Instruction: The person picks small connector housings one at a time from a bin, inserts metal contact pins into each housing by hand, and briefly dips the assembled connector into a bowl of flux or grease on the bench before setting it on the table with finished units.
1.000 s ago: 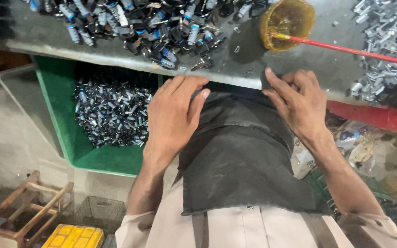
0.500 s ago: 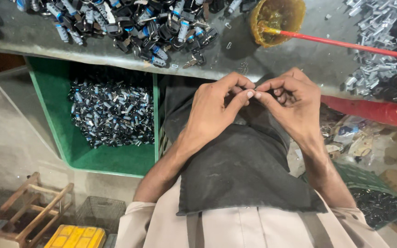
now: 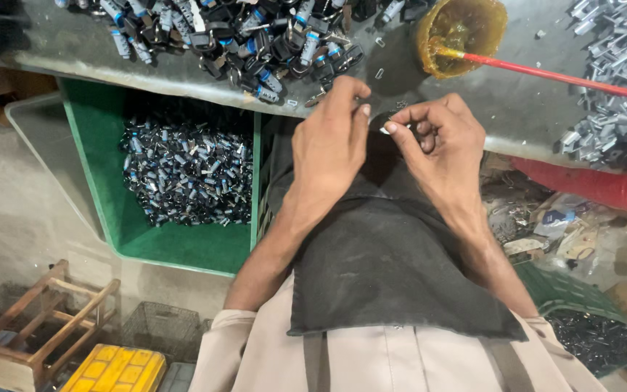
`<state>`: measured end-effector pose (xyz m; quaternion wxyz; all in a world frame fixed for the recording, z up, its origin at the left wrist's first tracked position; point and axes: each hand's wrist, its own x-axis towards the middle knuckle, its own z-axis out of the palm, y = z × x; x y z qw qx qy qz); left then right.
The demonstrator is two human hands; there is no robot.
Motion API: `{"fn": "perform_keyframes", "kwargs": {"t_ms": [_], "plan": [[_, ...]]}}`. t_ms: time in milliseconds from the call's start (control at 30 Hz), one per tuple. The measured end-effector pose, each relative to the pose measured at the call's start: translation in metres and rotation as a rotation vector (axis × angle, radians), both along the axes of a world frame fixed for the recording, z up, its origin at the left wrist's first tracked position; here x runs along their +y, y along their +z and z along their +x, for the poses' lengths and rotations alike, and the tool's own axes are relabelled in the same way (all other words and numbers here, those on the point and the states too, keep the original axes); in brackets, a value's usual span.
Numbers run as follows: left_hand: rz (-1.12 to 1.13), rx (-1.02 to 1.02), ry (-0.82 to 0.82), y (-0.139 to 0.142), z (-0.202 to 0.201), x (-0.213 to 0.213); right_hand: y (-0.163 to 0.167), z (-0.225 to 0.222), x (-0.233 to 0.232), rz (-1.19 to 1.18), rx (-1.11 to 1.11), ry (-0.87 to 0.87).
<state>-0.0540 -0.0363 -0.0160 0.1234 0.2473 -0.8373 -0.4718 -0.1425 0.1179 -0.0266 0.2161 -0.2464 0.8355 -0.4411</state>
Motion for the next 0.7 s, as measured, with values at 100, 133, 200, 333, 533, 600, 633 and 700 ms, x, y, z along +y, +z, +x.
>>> {"fn": "perform_keyframes", "kwargs": {"t_ms": [100,133,200,333,533,600,633,700], "plan": [[0.217,-0.061,-0.087,0.004,0.006,-0.011,-0.002,0.000,0.001,-0.026,-0.074,-0.012],[0.327,-0.126,-0.134,0.005,0.008,-0.015,-0.002,0.000,0.002,-0.022,-0.102,-0.005],[0.349,-0.111,-0.194,0.006,0.012,-0.018,-0.003,0.001,0.005,-0.028,-0.127,0.021],[0.443,-0.001,-0.260,0.005,0.015,-0.012,-0.002,0.005,0.013,-0.024,-0.121,0.071],[0.271,-0.064,-0.184,-0.009,0.003,0.005,-0.004,0.007,0.015,-0.036,-0.051,-0.003],[0.227,-0.067,-0.155,-0.013,-0.003,0.009,-0.004,0.006,0.015,-0.011,0.061,-0.010],[0.205,-0.069,-0.143,-0.015,-0.006,0.011,-0.003,0.005,0.015,0.011,0.134,-0.006],[0.090,-0.117,-0.113,-0.014,-0.011,0.013,-0.002,0.003,0.015,0.062,0.226,-0.010]]}}
